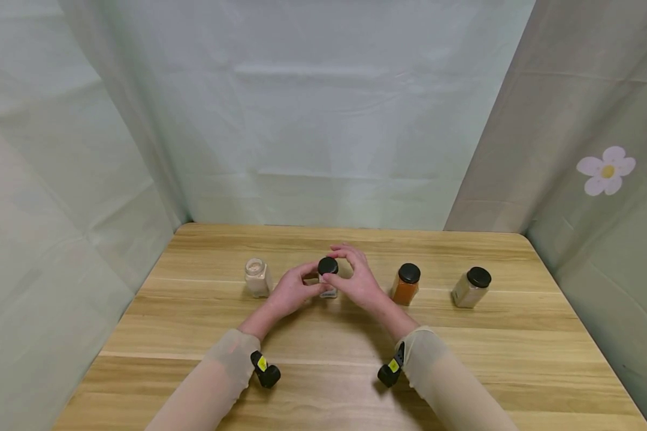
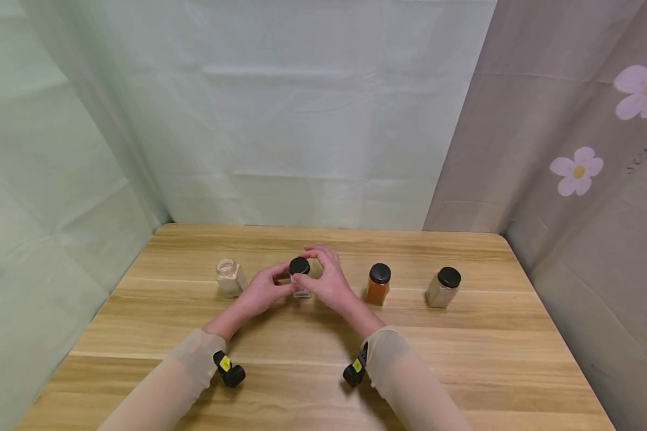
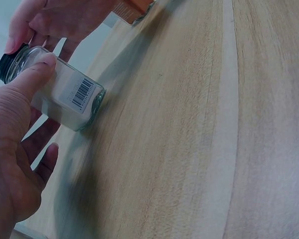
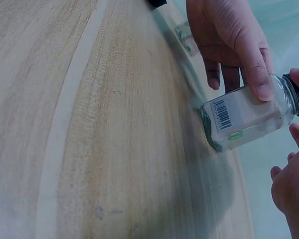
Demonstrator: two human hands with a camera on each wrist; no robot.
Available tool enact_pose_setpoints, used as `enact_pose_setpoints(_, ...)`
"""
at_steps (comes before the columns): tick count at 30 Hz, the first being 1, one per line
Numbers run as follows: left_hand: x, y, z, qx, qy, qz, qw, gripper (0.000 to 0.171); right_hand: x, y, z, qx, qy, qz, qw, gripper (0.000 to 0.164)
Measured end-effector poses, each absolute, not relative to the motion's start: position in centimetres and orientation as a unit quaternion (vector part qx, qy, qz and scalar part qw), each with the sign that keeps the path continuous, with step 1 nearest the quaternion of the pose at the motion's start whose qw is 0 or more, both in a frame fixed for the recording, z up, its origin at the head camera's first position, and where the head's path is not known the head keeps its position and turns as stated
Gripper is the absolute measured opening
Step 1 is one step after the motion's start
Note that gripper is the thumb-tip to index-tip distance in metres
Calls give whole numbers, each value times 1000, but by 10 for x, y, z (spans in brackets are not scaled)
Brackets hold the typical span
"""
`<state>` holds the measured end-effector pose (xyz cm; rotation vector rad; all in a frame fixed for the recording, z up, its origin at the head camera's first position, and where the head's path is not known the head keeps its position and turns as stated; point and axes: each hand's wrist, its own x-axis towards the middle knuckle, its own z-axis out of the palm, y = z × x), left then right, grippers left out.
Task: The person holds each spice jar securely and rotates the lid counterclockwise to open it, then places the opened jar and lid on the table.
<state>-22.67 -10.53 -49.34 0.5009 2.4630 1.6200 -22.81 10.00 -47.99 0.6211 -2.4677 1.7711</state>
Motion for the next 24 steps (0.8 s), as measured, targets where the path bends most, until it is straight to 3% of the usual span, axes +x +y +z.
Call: enact_pose_setpoints(24, -226, -104, -493, 158, 827, 535, 73, 43, -227, 101, -480, 219, -790, 572, 15, 45)
